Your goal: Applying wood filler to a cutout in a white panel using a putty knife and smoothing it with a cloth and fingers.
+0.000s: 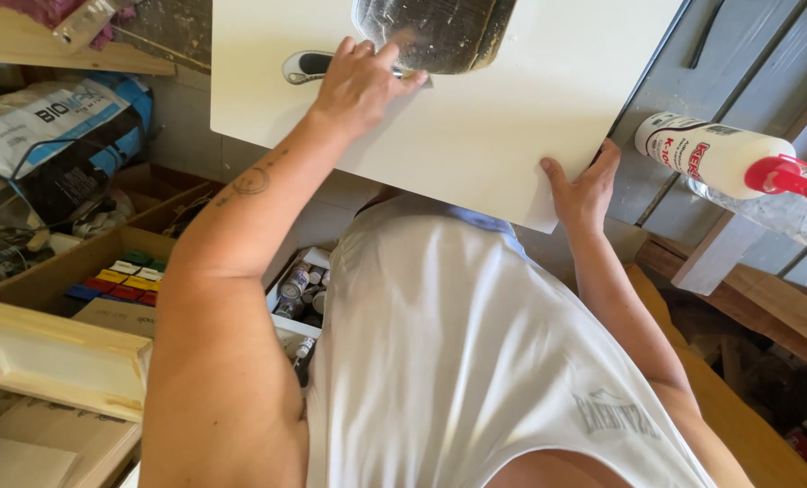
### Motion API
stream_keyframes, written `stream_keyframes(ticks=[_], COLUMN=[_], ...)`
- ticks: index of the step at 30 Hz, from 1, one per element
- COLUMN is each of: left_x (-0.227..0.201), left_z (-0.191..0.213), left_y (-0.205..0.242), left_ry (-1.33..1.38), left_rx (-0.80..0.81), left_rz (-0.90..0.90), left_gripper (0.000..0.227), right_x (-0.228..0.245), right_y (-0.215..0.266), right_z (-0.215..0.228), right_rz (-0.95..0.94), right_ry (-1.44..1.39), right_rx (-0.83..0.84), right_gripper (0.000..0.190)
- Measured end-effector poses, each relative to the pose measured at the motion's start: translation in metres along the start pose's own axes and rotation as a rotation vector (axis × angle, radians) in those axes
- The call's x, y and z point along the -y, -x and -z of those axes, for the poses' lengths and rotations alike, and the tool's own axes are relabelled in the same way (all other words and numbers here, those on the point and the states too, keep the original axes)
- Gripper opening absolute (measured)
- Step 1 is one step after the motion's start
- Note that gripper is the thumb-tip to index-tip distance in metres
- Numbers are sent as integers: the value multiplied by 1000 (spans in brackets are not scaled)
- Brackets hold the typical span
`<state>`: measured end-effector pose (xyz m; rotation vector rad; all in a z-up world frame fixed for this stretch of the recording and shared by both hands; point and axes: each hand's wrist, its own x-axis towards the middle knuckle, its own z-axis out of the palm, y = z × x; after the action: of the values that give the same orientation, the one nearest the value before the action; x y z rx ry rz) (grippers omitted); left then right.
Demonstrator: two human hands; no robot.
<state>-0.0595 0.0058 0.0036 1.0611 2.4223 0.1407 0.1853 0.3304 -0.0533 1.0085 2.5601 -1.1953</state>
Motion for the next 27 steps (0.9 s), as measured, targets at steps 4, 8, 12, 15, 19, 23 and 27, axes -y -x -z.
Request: stream_keyframes(ticks=[4,8,12,15,19,23,27], left_x=[-6,-5,4,-22,-18,-16,-10], left_z=[19,-7,2,14,12,18,-13], left_y=[6,-10,4,1,-4,3,-16], left_ry=[40,-75,-107,122,72,65,-160], left_rx=[62,31,52,-13,22,36,-16], left_rz=[77,-33,-26,119,-1,66,-57], left_gripper=[42,47,58,59,41,46,56], right_x=[1,8,3,5,4,2,0], right_y=[-1,1,-1,1,-2,-1,-2], right_z=[-2,2,0,0,3,-1,4], right_rz=[-31,-46,-6,-76,-44,-34,-19], right_ry=[7,-7,-19,6,3,-17,-18], right_rx=[3,21,3,22,22,9,19], right_gripper=[87,88,87,87,87,86,87])
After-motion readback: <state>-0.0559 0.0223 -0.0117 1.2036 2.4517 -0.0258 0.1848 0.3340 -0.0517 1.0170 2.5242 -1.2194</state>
